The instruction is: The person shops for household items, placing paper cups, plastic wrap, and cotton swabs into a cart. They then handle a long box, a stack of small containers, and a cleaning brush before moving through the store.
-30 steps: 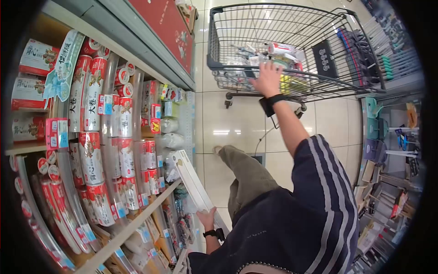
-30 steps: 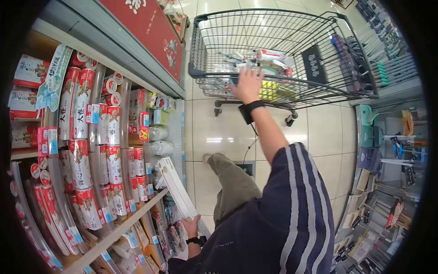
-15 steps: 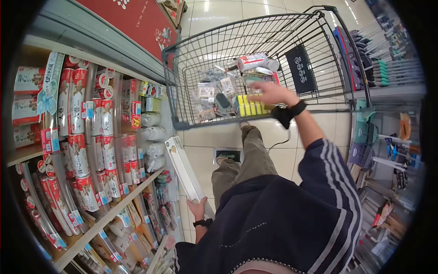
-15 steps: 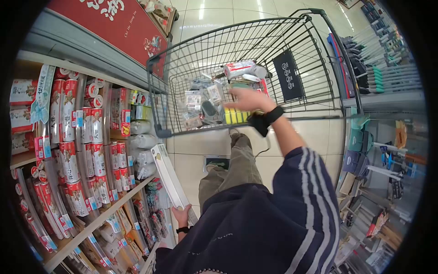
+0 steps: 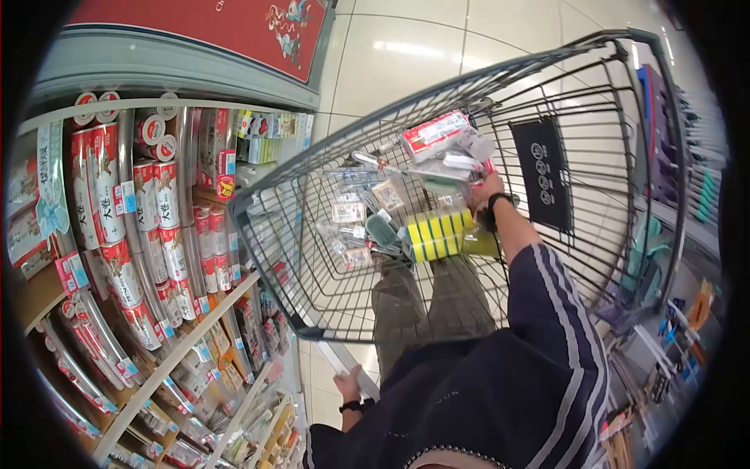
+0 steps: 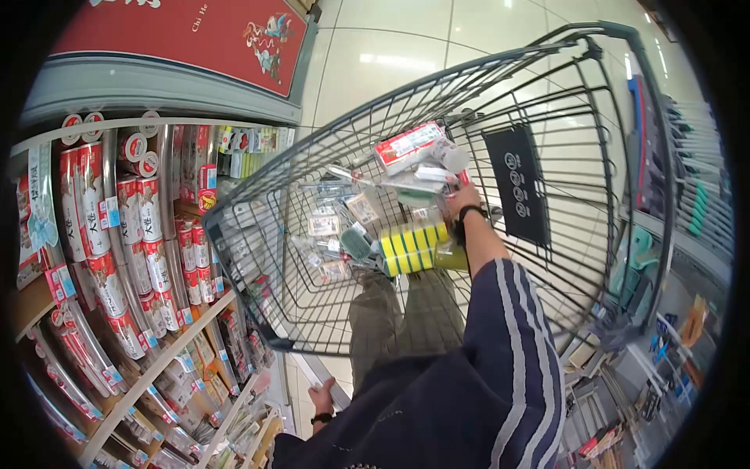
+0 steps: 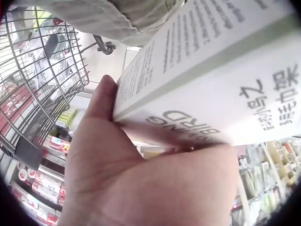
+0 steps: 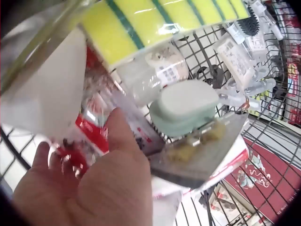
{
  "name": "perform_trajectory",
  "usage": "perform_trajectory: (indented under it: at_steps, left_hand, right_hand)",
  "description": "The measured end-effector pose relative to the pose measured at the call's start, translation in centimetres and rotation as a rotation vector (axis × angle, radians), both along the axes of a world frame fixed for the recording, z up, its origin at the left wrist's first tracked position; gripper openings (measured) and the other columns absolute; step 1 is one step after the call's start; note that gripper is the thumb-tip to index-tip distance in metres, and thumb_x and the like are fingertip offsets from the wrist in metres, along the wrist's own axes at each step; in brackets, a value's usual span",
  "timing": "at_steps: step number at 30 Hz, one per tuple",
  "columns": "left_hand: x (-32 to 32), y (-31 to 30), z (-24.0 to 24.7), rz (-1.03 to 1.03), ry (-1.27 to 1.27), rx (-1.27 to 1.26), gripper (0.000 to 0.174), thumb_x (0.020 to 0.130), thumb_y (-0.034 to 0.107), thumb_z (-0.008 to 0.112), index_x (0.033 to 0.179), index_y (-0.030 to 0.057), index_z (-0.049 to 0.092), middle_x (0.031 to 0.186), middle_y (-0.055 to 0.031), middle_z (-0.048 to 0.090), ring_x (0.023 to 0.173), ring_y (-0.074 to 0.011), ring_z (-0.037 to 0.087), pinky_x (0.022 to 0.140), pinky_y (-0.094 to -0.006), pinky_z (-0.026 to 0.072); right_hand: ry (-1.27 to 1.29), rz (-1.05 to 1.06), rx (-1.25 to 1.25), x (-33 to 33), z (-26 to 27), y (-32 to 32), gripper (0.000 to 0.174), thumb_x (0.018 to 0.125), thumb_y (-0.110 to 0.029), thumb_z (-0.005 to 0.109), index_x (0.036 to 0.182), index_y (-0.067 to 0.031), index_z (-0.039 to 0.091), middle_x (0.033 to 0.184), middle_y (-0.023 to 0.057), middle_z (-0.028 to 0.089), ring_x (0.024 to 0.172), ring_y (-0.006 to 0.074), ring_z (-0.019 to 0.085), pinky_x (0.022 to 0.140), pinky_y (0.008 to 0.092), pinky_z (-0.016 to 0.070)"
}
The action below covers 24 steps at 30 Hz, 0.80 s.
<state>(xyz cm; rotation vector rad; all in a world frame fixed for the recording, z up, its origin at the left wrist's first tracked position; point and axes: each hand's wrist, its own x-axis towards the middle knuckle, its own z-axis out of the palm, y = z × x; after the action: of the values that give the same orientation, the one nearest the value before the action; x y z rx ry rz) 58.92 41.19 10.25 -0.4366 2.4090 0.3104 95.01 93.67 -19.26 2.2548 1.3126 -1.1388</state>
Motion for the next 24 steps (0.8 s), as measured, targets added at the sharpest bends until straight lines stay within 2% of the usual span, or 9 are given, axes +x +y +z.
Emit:
perform_trajectory:
  at_steps: [2,4,5,8,12,16,20,21,24]
  left_hand:
    - [1.1,-2.1,0.4,0.051,-0.001,-0.081,0.085,0.059,0.016,0.088,0.124,-0.0061,0.037,0.109,-0.019,0.055,0.092,-0.0287,0.058,0.075,-0.0397,0.0512]
    - [1.9,-2.9,1.3,0.126,-0.087,-0.141,0.083,0.059,0.016,0.087,0.123,-0.0059,0.038,0.108,-0.018,0.056,0.091,-0.0285,0.059,0.074,-0.0395,0.0512]
    - [2.4,-3.4,1.0,0.129,-0.065,-0.121,0.083,0.059,0.016,0.087,0.123,-0.0059,0.038,0.107,-0.0178,0.056,0.09,-0.0285,0.059,0.073,-0.0395,0.0513]
    - [3.7,-5.4,1.4,0.148,-0.059,-0.091,0.083,0.059,0.015,0.087,0.122,-0.0057,0.037,0.107,-0.0175,0.056,0.089,-0.0285,0.06,0.072,-0.0396,0.0517]
    - [3.1,-3.8,0.8,0.135,-0.098,-0.087,0.082,0.06,0.014,0.087,0.122,-0.0054,0.037,0.108,-0.0178,0.056,0.091,-0.0286,0.059,0.075,-0.0397,0.0522]
    - [2.7,-6.2,0.5,0.14,-0.09,-0.022,0.083,0.059,0.014,0.087,0.122,-0.0056,0.037,0.11,-0.0186,0.055,0.093,-0.0285,0.059,0.078,-0.0403,0.0524]
    - [2.6,-9.2,-0.7,0.148,-0.053,-0.012,0.087,0.06,0.016,0.087,0.124,-0.0082,0.035,0.112,-0.0202,0.054,0.096,-0.0298,0.058,0.081,-0.0412,0.0516]
    - [2.5,-8.3,0.4,0.203,-0.078,0.045,0.089,0.06,0.017,0.086,0.126,-0.0094,0.034,0.113,-0.0207,0.054,0.099,-0.0308,0.058,0.083,-0.0413,0.051]
    - [1.5,-11.0,0.7,0.242,0.006,0.098,0.089,0.059,0.017,0.087,0.127,-0.008,0.035,0.113,-0.0209,0.053,0.097,-0.0315,0.057,0.081,-0.0414,0.0505]
  right_hand:
    - [-0.176,-0.009,0.092,-2.9,1.2,-1.8,0.105,0.06,-0.032,0.085,0.14,-0.0005,0.025,0.131,0.0208,0.049,0.12,0.0341,0.051,0.096,0.043,0.0469]
    - [-0.134,0.017,0.126,-3.3,2.3,-2.0,0.111,0.055,-0.035,0.087,0.139,-0.0004,0.022,0.136,0.0226,0.042,0.121,0.0381,0.049,0.099,0.0431,0.0449]
    - [-0.136,0.012,0.1,-4.1,3.5,-1.5,0.117,0.05,-0.035,0.089,0.139,0.0,0.021,0.131,0.0215,0.045,0.119,0.039,0.05,0.1,0.0438,0.0441]
    - [-0.13,0.115,0.089,-3.8,2.0,-1.9,0.123,0.046,-0.036,0.089,0.141,0.0,0.02,0.13,0.0217,0.045,0.121,0.0385,0.048,0.101,0.0434,0.0431]
    - [-0.109,0.088,0.183,-5.6,4.5,-2.1,0.118,0.048,-0.033,0.088,0.141,-0.0024,0.022,0.129,0.0231,0.045,0.12,0.0401,0.048,0.1,0.0459,0.0431]
    - [-0.045,0.143,0.301,-7.1,7.8,-3.1,0.104,0.057,-0.031,0.084,0.138,-0.0046,0.025,0.128,0.0206,0.046,0.119,0.0407,0.047,0.099,0.0466,0.0417]
    - [0.334,0.21,0.609,-7.5,11.2,-2.5,0.1,0.054,-0.019,0.085,0.135,0.0012,0.029,0.121,0.0227,0.049,0.112,0.0404,0.05,0.098,0.047,0.0416]
    - [0.422,0.179,0.688,-8.1,12.9,-2.4,0.1,0.053,-0.014,0.084,0.134,0.0016,0.027,0.118,0.021,0.049,0.11,0.0359,0.052,0.098,0.0435,0.0422]
    - [0.678,0.027,0.88,-10.6,20.8,-1.5,0.099,0.055,-0.011,0.082,0.133,0.0013,0.024,0.116,0.0169,0.048,0.109,0.0287,0.051,0.095,0.0389,0.0435]
